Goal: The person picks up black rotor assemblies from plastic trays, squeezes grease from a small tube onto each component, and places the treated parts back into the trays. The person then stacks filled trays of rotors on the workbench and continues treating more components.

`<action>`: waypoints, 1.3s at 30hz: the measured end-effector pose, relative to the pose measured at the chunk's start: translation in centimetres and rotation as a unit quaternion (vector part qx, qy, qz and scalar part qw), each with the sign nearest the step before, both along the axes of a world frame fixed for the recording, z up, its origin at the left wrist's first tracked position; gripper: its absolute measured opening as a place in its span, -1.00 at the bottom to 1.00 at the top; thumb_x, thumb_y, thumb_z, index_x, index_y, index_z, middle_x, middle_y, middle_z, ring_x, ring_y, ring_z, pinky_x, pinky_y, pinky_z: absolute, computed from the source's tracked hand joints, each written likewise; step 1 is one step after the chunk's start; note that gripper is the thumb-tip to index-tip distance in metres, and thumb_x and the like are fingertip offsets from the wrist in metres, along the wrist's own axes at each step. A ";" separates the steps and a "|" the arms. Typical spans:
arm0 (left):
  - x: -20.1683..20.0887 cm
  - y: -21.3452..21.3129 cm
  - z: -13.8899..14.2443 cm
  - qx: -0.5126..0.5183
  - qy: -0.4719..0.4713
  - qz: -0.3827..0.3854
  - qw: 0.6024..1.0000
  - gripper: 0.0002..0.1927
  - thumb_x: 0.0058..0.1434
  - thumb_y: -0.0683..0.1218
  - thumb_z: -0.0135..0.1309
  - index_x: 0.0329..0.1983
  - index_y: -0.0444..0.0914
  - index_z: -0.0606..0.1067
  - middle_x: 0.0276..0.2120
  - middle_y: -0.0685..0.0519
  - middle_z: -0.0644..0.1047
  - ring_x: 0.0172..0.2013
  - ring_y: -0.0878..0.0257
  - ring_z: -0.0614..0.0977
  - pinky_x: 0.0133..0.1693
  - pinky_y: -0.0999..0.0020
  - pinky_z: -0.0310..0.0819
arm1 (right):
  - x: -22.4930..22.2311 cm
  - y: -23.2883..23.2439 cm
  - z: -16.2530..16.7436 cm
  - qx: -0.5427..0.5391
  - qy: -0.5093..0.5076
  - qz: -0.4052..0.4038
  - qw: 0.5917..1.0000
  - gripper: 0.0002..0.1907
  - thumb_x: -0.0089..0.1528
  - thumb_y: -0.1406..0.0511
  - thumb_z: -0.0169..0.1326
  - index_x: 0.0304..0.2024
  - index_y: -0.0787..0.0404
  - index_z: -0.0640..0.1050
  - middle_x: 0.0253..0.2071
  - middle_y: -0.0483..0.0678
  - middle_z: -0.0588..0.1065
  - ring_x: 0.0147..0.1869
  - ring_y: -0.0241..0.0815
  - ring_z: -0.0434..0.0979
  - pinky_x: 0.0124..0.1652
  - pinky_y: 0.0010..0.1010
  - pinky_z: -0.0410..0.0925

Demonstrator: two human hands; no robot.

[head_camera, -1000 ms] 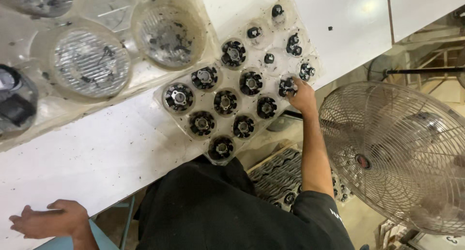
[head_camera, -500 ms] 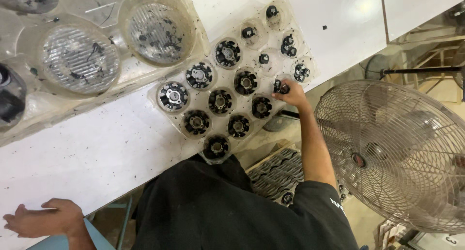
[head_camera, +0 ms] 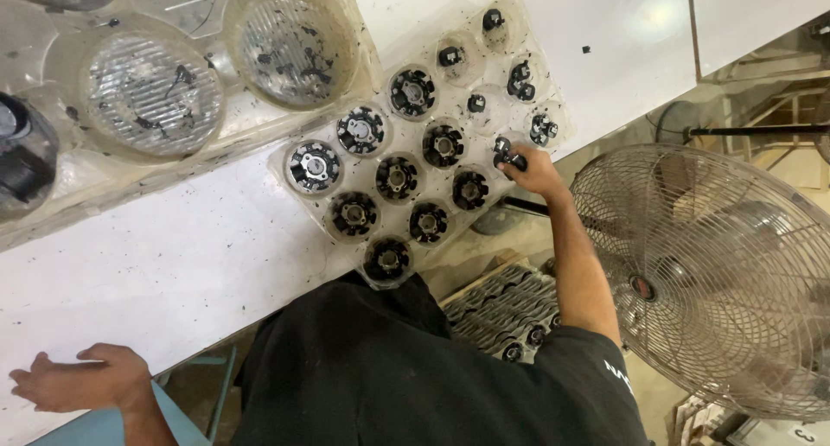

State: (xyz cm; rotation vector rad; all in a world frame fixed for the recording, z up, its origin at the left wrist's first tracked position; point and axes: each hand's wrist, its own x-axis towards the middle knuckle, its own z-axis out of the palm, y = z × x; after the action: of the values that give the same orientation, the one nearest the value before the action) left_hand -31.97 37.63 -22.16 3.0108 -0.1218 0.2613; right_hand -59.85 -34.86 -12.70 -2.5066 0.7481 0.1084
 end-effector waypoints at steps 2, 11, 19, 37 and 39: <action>0.1 -0.1 0.3 -0.007 -0.005 -0.018 1.000 -0.34 0.37 -0.23 -0.20 0.54 -0.51 0.07 0.56 -0.36 0.05 0.56 -0.28 -0.10 0.44 -0.27 -0.31 | -0.9 0.1 0.3 0.058 0.012 -0.069 0.996 -0.60 0.22 0.14 0.34 -0.12 0.33 0.59 -0.35 -0.01 0.55 -0.33 -0.25 0.54 -0.29 -0.36 0.40; 0.1 -1.3 1.5 -0.013 -0.008 0.017 1.000 -0.34 0.37 -0.24 -0.17 0.54 -0.51 0.12 0.55 -0.39 0.07 0.54 -0.33 -0.02 0.43 -0.31 -0.29 | 3.1 4.1 11.2 0.120 -0.015 -0.132 0.984 -0.68 0.29 0.26 0.25 0.00 0.33 0.53 -0.40 -0.07 0.50 -0.38 -0.33 0.44 -0.37 -0.46 0.34; 0.8 -0.8 1.4 -0.059 -0.026 0.053 0.996 -0.35 0.27 -0.24 -0.12 0.48 -0.44 0.25 0.51 -0.38 0.12 0.52 -0.35 0.00 0.43 -0.34 -0.30 | 17.0 15.0 30.8 0.017 -0.102 0.171 0.980 -0.64 0.25 0.30 0.24 0.07 0.28 0.53 -0.06 0.04 0.54 -0.05 -0.09 0.60 -0.02 -0.34 0.45; 1.3 0.2 1.7 -0.109 -0.036 0.087 0.990 -0.45 0.34 -0.22 -0.05 0.41 -0.40 0.29 0.54 -0.37 0.17 0.55 -0.39 0.05 0.46 -0.41 -0.24 | 33.8 24.8 24.5 -0.091 -0.245 0.250 0.932 -0.50 0.31 0.20 0.44 0.17 0.19 0.49 0.03 0.04 0.58 -0.18 -0.21 0.66 -0.26 -0.37 0.46; 1.3 0.4 1.1 -0.085 0.014 0.121 0.989 -0.46 0.29 -0.22 -0.05 0.36 -0.42 0.30 0.49 -0.39 0.16 0.55 -0.39 0.05 0.47 -0.40 -0.24 | 29.8 21.7 24.5 -0.095 -0.272 0.182 0.940 -0.57 0.33 0.30 0.40 0.15 0.18 0.50 0.08 0.05 0.59 -0.15 -0.23 0.65 -0.29 -0.42 0.46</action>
State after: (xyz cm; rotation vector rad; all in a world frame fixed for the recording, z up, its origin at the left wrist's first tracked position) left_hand -30.72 37.99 -21.03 2.8539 0.2581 0.2380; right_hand -30.06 -13.14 11.79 -2.6376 0.0672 -0.5320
